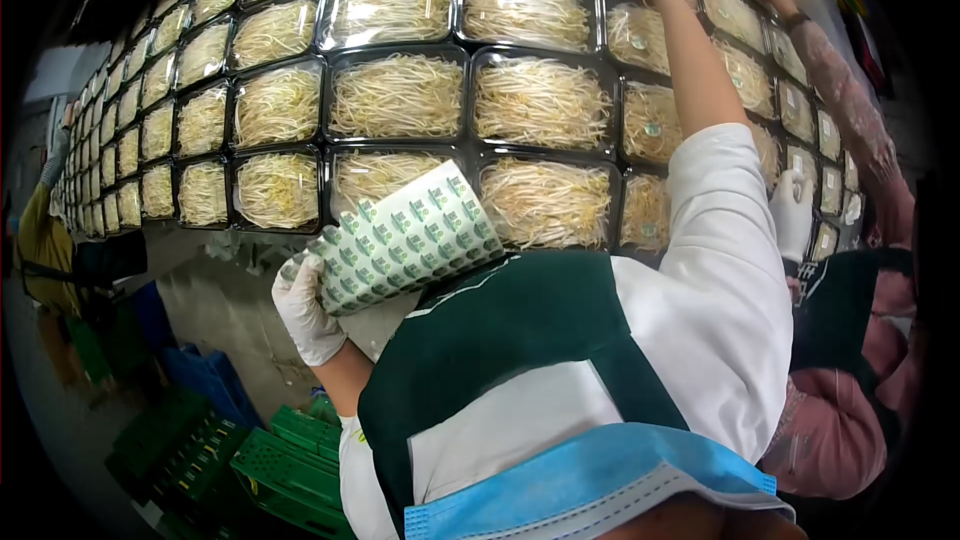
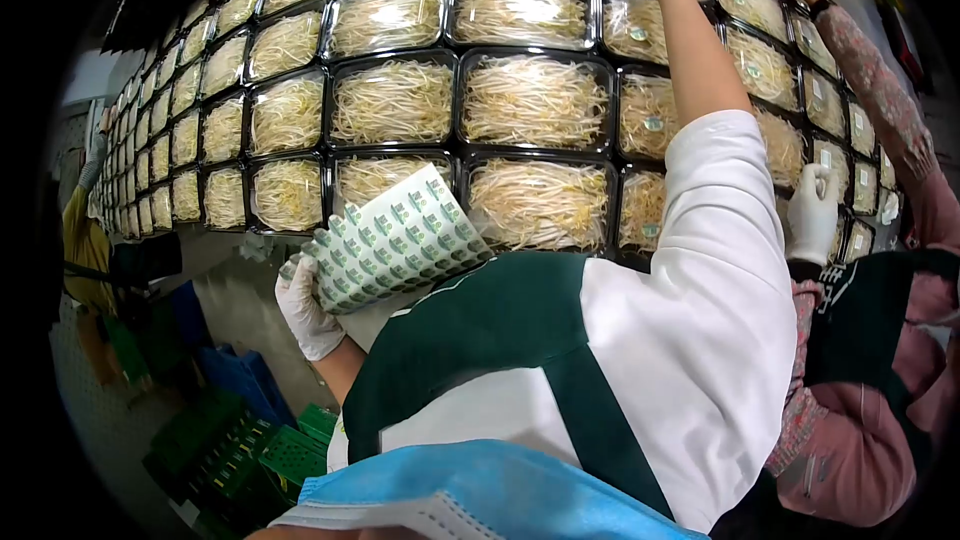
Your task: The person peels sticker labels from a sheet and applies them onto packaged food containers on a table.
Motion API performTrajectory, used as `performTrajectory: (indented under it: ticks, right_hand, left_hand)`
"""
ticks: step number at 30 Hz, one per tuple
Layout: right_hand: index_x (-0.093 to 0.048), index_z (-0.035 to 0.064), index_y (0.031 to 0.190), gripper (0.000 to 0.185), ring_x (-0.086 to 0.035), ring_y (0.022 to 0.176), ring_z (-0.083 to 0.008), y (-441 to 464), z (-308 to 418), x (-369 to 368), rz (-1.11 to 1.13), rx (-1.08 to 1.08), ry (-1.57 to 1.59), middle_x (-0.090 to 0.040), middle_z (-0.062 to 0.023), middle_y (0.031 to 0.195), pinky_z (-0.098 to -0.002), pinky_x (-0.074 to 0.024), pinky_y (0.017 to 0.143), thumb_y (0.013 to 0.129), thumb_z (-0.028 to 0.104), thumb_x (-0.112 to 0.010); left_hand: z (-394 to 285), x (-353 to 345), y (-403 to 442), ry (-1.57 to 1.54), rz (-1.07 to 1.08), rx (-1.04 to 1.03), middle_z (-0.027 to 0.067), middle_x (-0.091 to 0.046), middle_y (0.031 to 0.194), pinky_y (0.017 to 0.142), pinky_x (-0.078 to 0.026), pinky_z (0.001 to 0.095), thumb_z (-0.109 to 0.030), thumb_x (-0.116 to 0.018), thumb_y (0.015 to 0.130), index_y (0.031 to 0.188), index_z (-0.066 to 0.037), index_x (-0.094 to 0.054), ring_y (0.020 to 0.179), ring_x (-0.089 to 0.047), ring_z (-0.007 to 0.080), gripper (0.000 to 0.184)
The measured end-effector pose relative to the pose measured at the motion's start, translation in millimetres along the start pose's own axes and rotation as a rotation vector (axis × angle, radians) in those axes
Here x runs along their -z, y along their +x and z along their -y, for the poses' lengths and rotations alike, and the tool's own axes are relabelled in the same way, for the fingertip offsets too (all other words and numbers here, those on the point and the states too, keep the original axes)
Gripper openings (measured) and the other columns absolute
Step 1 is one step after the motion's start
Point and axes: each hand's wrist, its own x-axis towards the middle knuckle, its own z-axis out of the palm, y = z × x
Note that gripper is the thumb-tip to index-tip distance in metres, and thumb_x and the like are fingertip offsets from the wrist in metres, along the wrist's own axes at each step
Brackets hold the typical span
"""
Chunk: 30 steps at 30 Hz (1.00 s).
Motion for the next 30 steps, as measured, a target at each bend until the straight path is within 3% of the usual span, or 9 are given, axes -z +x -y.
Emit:
performTrajectory:
  ticks: [6, 8, 9, 11, 12, 18, 24, 27, 30]
  right_hand:
    - [-0.058, 0.0028, 0.101, 0.064, -0.058, 0.092, -0.0287, 22.0, 23.2, 56.4, 0.288, -0.105, -0.595, -0.061, -0.0179, 0.093, -0.0360, -0.0455, 0.078, 0.064, 0.055, -0.062]
    - [-0.063, -0.0015, 0.076, 0.057, -0.060, 0.082, -0.0291, 56.2, 16.2, 43.9, 0.035, 0.014, -0.305, -0.063, -0.0158, 0.086, -0.0349, -0.0435, 0.075, 0.068, 0.055, -0.059]
    - [-0.064, 0.0021, 0.089, 0.061, -0.061, 0.079, -0.0250, 98.2, -1.4, 22.1, 0.148, -0.053, 0.170, -0.064, -0.0118, 0.085, -0.0317, -0.0436, 0.070, 0.067, 0.059, -0.057]
    - [-0.055, 0.0054, 0.091, 0.031, -0.057, 0.067, -0.0207, 91.2, 61.1, -5.3, 0.178, -0.235, 0.814, -0.058, -0.0077, 0.073, -0.0357, -0.0446, 0.050, 0.063, 0.008, -0.068]
    - [-0.055, 0.0042, 0.091, 0.030, -0.057, 0.063, -0.0232, 125.2, 48.1, -36.4, 0.177, -0.044, 0.846, -0.058, -0.0085, 0.072, -0.0376, -0.0438, 0.045, 0.063, 0.006, -0.068]
    - [-0.052, 0.0022, 0.094, 0.026, -0.055, 0.090, -0.0354, 118.2, 96.1, -60.0, -0.166, 0.119, -0.077, -0.057, -0.0232, 0.090, -0.0405, -0.0433, 0.077, 0.068, 0.007, -0.053]
    - [-0.043, 0.0033, 0.115, 0.055, -0.057, 0.090, -0.0334, 165.2, 45.7, -65.1, -0.250, 0.083, -0.732, -0.058, -0.0222, 0.096, -0.0402, -0.0447, 0.079, 0.070, 0.029, -0.061]
    - [-0.048, 0.0044, 0.111, 0.057, -0.057, 0.082, -0.0247, 142.0, 139.9, -100.4, 0.085, 0.062, 0.490, -0.059, -0.0136, 0.093, -0.0336, -0.0482, 0.069, 0.060, 0.020, -0.071]
    - [-0.054, 0.0039, 0.102, 0.050, -0.055, 0.080, -0.0219, 139.7, 204.1, -145.0, 0.236, 0.309, 0.394, -0.058, -0.0122, 0.090, -0.0328, -0.0471, 0.069, 0.055, 0.001, -0.070]
  left_hand:
    - [-3.8, 13.0, -6.8, -0.083, -0.047, 0.012, 0.0073, -0.063, 0.075, 0.058, -0.046, 0.0223, -0.001, -0.059, 0.076, 0.082, 0.004, -0.061, 0.062, -0.058, 0.0121, 0.008]
    - [1.7, 17.8, -8.8, -0.069, -0.102, 0.016, 0.0078, -0.063, 0.076, 0.059, -0.046, 0.0230, -0.001, -0.058, 0.076, 0.083, 0.004, -0.061, 0.063, -0.058, 0.0126, 0.010]
    - [-1.6, 16.1, -10.6, -0.057, -0.096, 0.019, 0.0082, -0.063, 0.077, 0.060, -0.046, 0.0232, -0.002, -0.058, 0.076, 0.084, 0.005, -0.061, 0.063, -0.058, 0.0128, 0.011]
    - [-5.6, 18.7, -12.6, -0.026, -0.105, 0.009, 0.0085, -0.062, 0.077, 0.060, -0.046, 0.0232, -0.002, -0.058, 0.076, 0.084, 0.005, -0.060, 0.064, -0.058, 0.0130, 0.011]
    - [-7.5, 19.4, -12.8, 0.004, -0.111, -0.003, 0.0087, -0.062, 0.078, 0.061, -0.046, 0.0232, -0.003, -0.058, 0.076, 0.085, 0.005, -0.060, 0.065, -0.058, 0.0132, 0.012]
    - [-7.3, 22.8, -22.5, 0.035, -0.249, 0.014, 0.0083, -0.062, 0.076, 0.060, -0.046, 0.0243, -0.004, -0.058, 0.076, 0.084, 0.005, -0.059, 0.064, -0.057, 0.0132, 0.012]
    - [-0.3, 35.4, -29.4, 0.035, -0.266, 0.063, 0.0063, -0.060, 0.077, 0.061, -0.045, 0.0236, -0.005, -0.053, 0.080, 0.079, 0.000, -0.057, 0.066, -0.056, 0.0115, 0.007]
    - [-1.9, 32.1, -24.8, -0.013, -0.243, 0.048, 0.0089, -0.061, 0.078, 0.063, -0.046, 0.0248, -0.007, -0.054, 0.079, 0.080, 0.002, -0.057, 0.068, -0.058, 0.0141, 0.009]
    - [-5.9, 34.9, -22.7, -0.017, -0.235, 0.042, 0.0107, -0.061, 0.079, 0.065, -0.047, 0.0262, -0.007, -0.054, 0.078, 0.081, 0.003, -0.057, 0.070, -0.059, 0.0163, 0.010]
